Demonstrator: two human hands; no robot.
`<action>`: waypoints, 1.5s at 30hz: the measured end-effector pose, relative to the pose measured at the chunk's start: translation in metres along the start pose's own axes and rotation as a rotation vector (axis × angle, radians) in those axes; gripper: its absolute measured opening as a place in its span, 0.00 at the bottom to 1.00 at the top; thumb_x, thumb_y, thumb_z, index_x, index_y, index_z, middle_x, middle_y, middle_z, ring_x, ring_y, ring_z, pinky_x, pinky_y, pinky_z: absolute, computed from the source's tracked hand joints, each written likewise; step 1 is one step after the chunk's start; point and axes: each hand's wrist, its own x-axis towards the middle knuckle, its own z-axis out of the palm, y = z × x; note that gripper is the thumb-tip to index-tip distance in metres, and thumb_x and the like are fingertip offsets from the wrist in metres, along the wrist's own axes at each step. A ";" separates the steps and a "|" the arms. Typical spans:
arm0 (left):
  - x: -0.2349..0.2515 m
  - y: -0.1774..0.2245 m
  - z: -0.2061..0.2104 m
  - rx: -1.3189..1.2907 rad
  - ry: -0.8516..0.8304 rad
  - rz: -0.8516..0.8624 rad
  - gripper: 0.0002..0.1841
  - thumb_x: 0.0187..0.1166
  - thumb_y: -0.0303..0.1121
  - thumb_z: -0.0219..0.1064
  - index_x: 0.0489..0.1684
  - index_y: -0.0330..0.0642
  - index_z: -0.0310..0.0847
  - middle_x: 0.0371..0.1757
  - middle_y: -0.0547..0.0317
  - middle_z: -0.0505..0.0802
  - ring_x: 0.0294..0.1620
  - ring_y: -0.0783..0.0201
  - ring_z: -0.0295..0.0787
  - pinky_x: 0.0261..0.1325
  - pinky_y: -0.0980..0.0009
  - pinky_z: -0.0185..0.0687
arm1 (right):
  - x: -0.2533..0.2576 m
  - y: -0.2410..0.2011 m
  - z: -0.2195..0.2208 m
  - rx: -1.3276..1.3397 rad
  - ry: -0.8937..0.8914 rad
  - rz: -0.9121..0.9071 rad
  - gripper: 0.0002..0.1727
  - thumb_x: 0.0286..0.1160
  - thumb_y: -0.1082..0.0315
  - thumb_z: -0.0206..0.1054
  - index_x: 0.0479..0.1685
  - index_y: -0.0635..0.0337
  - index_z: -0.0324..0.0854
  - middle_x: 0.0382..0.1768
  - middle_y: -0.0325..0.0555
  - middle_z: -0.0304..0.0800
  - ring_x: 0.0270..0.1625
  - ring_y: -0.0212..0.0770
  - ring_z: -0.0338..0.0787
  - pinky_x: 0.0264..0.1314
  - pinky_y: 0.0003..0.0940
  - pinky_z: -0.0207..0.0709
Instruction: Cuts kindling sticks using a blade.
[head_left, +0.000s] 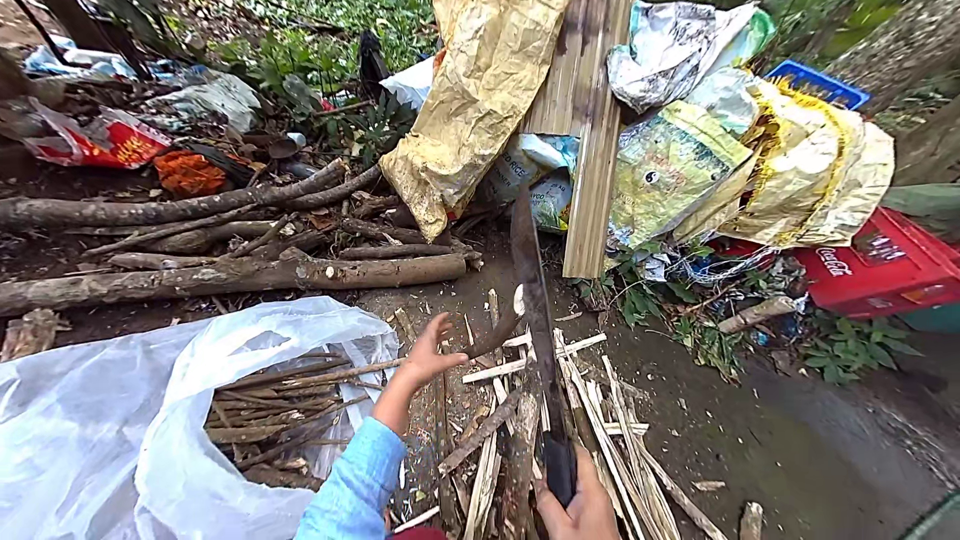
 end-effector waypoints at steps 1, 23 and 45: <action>-0.005 -0.001 -0.007 -0.018 0.052 -0.044 0.51 0.69 0.24 0.79 0.93 0.32 0.46 0.85 0.31 0.71 0.84 0.40 0.72 0.82 0.50 0.73 | 0.003 0.001 0.001 -0.033 -0.020 0.037 0.34 0.60 0.76 0.70 0.71 0.81 0.69 0.35 0.61 0.87 0.34 0.50 0.89 0.41 0.51 0.83; -0.091 -0.021 0.003 -0.056 0.068 -0.214 0.35 0.81 0.25 0.69 0.87 0.30 0.58 0.79 0.32 0.78 0.76 0.45 0.82 0.77 0.55 0.77 | 0.038 0.053 0.035 -0.093 -0.084 0.303 0.32 0.66 0.75 0.72 0.73 0.73 0.70 0.42 0.66 0.89 0.44 0.61 0.91 0.52 0.60 0.82; -0.092 -0.029 0.006 -0.061 0.023 -0.247 0.32 0.82 0.25 0.68 0.85 0.30 0.60 0.76 0.33 0.81 0.71 0.48 0.85 0.75 0.57 0.79 | 0.052 0.094 0.072 -0.140 -0.129 0.394 0.32 0.65 0.75 0.73 0.73 0.75 0.71 0.46 0.70 0.89 0.51 0.65 0.91 0.57 0.63 0.81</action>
